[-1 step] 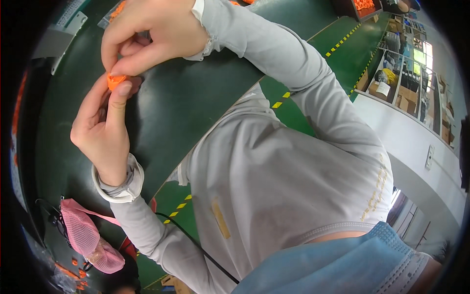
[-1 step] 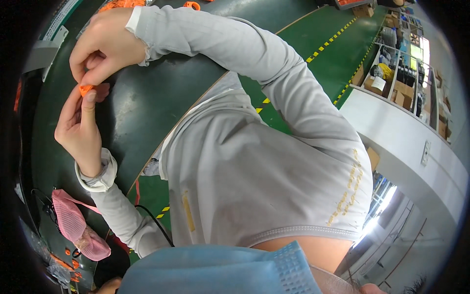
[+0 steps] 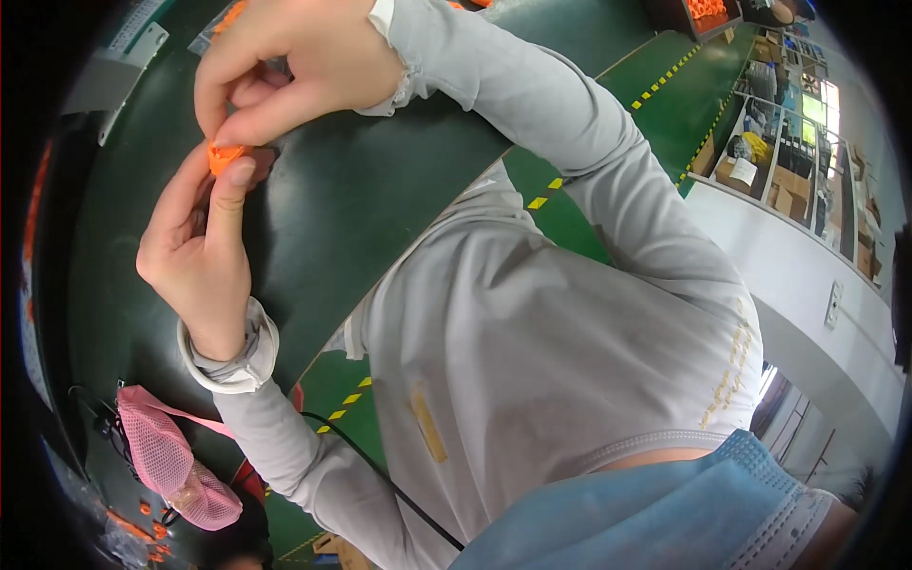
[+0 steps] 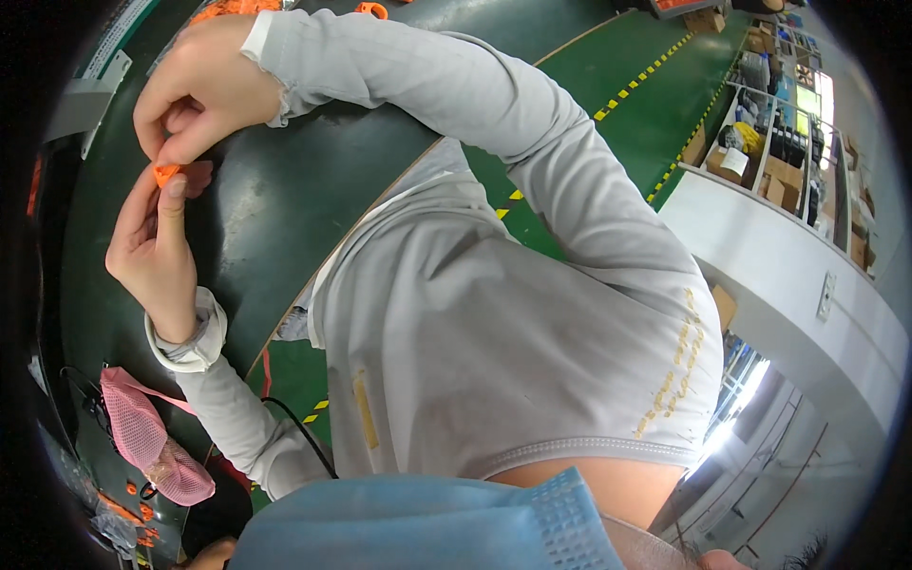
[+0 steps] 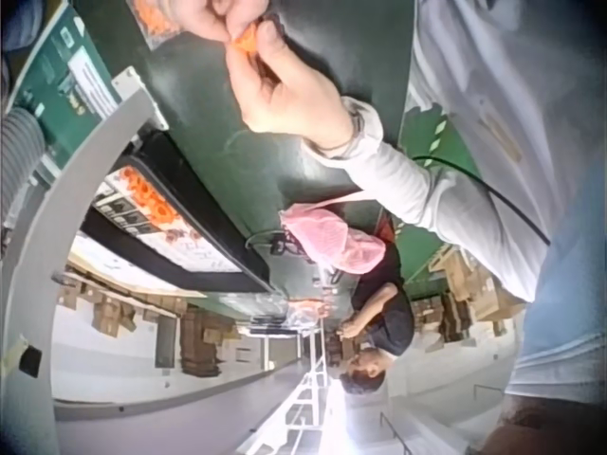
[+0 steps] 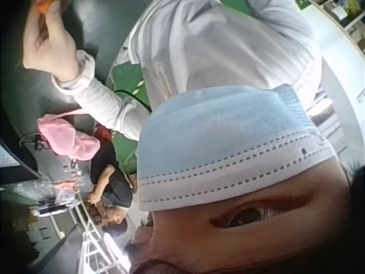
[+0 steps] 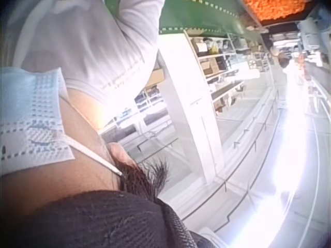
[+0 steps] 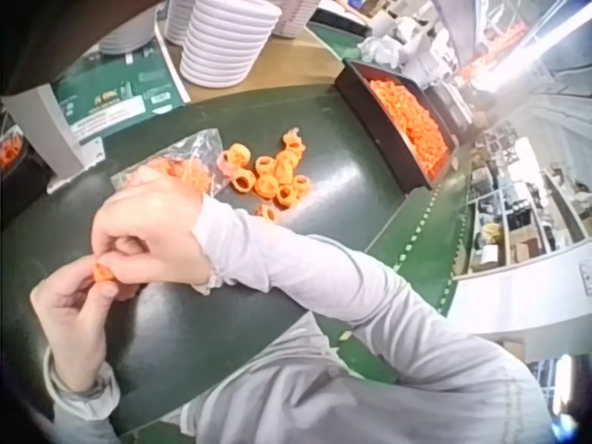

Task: Assembling small orange plastic components at a workbench.

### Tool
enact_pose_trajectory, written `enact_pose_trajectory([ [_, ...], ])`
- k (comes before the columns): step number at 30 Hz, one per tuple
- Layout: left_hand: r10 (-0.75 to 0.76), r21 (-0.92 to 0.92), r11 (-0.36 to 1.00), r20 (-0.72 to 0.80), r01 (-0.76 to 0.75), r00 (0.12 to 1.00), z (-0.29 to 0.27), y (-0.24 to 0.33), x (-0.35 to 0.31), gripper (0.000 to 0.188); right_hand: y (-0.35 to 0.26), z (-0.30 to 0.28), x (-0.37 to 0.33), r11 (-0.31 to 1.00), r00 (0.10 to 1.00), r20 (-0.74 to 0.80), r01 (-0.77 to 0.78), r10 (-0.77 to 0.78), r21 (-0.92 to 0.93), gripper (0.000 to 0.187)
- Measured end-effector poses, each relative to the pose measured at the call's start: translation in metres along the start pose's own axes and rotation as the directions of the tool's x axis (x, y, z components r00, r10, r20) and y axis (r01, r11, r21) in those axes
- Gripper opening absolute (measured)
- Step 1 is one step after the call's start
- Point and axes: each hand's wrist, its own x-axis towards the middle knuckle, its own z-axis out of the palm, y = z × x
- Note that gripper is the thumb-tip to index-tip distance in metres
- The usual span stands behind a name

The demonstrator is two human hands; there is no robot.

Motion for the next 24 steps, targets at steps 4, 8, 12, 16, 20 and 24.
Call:
enact_pose_trajectory([
  [4,-0.019,-0.042,0.999,0.027,0.02,0.999,0.001,-0.001,-0.001,0.025,0.002,-0.001,0.0,0.999,0.999,0.036,-0.01,0.009,0.03,0.016],
  [8,0.071,0.2,0.976,0.058,-0.081,0.996,0.0,-0.003,-0.001,0.024,0.014,-0.004,0.004,0.983,0.983,0.163,-0.104,0.079,0.148,0.016],
  [12,0.236,0.427,0.866,0.108,-0.26,0.966,0.003,0.001,0.003,0.023,0.024,0.0,0.004,0.979,0.979,0.201,-0.079,0.041,0.187,0.016],
  [16,0.106,0.372,0.92,0.071,-0.125,0.992,0.004,0.001,-0.001,0.02,0.02,0.0,0.004,0.976,0.993,0.117,-0.053,0.028,0.211,0.019],
  [20,0.073,0.121,0.99,-0.049,-0.066,0.996,0.01,0.007,-0.001,0.018,0.01,-0.002,0.001,0.951,0.987,0.077,-0.156,0.141,0.268,0.023],
  [24,0.064,0.128,0.99,-0.082,-0.053,0.995,0.009,0.01,-0.002,0.018,0.009,0.002,0.0,0.944,0.992,0.046,-0.125,0.116,0.307,0.023],
])
